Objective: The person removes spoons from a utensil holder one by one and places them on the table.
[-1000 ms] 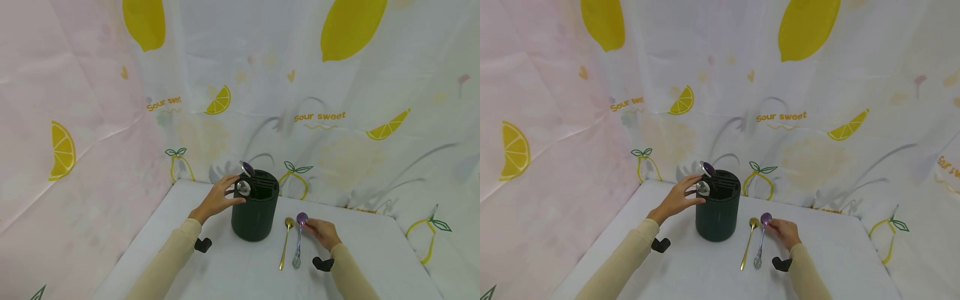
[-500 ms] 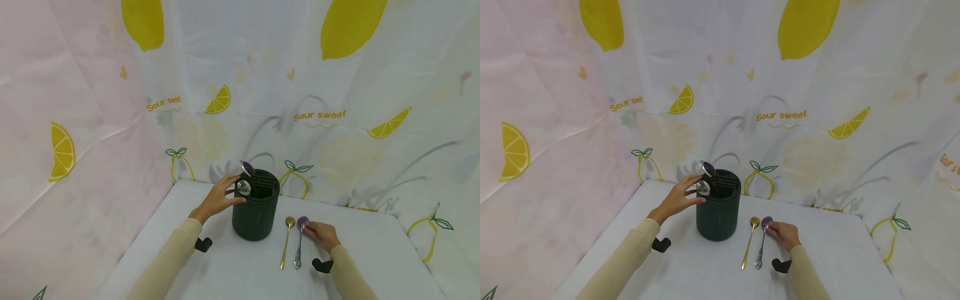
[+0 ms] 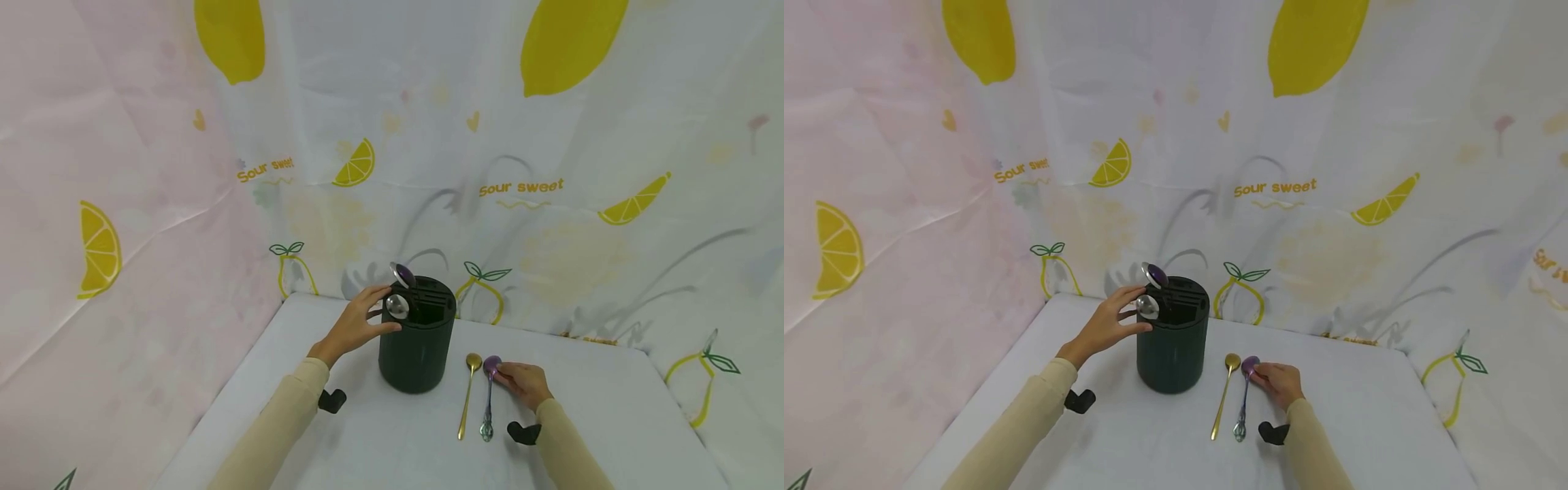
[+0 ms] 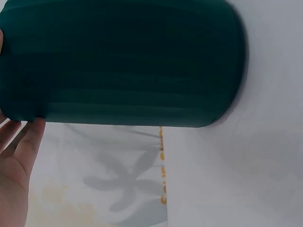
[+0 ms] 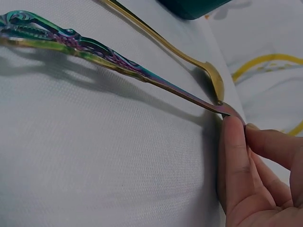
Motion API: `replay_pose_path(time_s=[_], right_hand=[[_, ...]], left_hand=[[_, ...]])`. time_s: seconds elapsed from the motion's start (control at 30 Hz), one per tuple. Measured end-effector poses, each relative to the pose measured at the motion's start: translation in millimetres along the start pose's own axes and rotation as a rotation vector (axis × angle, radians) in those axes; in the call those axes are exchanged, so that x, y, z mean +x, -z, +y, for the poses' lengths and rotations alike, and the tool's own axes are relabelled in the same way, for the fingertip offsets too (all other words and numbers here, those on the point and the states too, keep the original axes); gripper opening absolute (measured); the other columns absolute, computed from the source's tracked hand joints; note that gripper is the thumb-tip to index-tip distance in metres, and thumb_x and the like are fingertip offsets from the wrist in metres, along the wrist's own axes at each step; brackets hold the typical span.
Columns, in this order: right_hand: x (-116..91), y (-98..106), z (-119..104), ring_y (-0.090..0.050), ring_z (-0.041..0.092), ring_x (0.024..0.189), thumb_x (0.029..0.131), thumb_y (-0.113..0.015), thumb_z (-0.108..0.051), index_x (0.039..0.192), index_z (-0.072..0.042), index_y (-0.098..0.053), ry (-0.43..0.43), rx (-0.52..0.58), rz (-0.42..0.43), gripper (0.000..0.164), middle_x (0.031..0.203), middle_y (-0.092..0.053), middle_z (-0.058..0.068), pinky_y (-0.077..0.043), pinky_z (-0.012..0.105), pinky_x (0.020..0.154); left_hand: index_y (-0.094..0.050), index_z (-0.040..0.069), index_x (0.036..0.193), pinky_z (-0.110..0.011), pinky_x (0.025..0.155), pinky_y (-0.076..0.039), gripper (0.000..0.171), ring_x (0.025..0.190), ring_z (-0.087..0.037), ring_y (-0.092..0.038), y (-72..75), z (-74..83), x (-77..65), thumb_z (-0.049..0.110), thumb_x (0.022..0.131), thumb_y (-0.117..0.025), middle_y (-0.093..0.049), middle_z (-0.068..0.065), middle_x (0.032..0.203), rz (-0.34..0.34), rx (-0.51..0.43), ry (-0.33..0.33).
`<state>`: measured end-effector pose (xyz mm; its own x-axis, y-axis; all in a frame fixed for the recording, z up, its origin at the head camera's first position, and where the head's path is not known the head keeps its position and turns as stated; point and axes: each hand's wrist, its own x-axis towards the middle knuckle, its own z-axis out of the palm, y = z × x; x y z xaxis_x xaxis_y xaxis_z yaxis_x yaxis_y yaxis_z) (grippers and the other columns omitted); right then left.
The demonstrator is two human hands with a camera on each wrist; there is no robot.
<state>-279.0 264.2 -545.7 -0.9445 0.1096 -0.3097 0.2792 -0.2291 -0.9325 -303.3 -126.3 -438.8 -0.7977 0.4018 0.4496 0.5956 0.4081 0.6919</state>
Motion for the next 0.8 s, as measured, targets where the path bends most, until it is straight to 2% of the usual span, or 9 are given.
replay_pose_path(time_s=[0.17, 0.33, 0.6, 0.8], right_hand=[[-0.1, -0.3, 0.0, -0.07, 0.018, 0.077, 0.087, -0.062, 0.014, 0.116, 0.026, -0.053, -0.003, -0.036, 0.018, 0.033, 0.089, -0.069, 0.016, -0.06, 0.029, 0.077], [-5.6, 0.9, -1.4, -0.07, 0.016, 0.07, 0.089, -0.065, 0.007, 0.113, 0.025, -0.057, 0.019, -0.172, 0.041, 0.032, 0.083, -0.071, 0.015, -0.06, 0.026, 0.069], [-9.8, 8.5, -4.3, -0.069, 0.017, 0.07, 0.092, -0.064, 0.0, 0.112, 0.022, -0.06, 0.043, -0.318, 0.052, 0.03, 0.081, -0.071, 0.017, -0.061, 0.026, 0.066], [-14.4, 18.2, -8.0, -0.069, 0.016, 0.072, 0.094, -0.062, -0.003, 0.115, 0.024, -0.057, 0.049, -0.342, 0.058, 0.034, 0.083, -0.071, 0.016, -0.061, 0.027, 0.068]], left_hand=[[-0.043, 0.013, 0.148, -0.033, 0.097, -0.052, 0.085, 0.132, -0.019, -0.043, -0.1, 0.2, -0.2, 0.045, 0.079, -0.08, -0.04, 0.0, 0.146, -0.002, 0.005, 0.004], [-0.042, 0.013, 0.148, -0.035, 0.098, -0.051, 0.085, 0.132, -0.019, -0.043, 0.2, 0.4, -0.4, 0.045, 0.078, -0.08, -0.039, 0.0, 0.147, -0.003, -0.003, 0.01], [-0.041, 0.014, 0.148, -0.032, 0.098, -0.051, 0.085, 0.132, -0.019, -0.043, 0.4, -0.6, -0.1, 0.046, 0.079, -0.079, -0.039, 0.001, 0.147, -0.008, 0.007, 0.017], [-0.042, 0.013, 0.148, -0.032, 0.097, -0.051, 0.086, 0.132, -0.019, -0.043, 0.4, -0.8, 0.3, 0.047, 0.079, -0.079, -0.039, 0.0, 0.147, -0.006, 0.004, 0.014]])
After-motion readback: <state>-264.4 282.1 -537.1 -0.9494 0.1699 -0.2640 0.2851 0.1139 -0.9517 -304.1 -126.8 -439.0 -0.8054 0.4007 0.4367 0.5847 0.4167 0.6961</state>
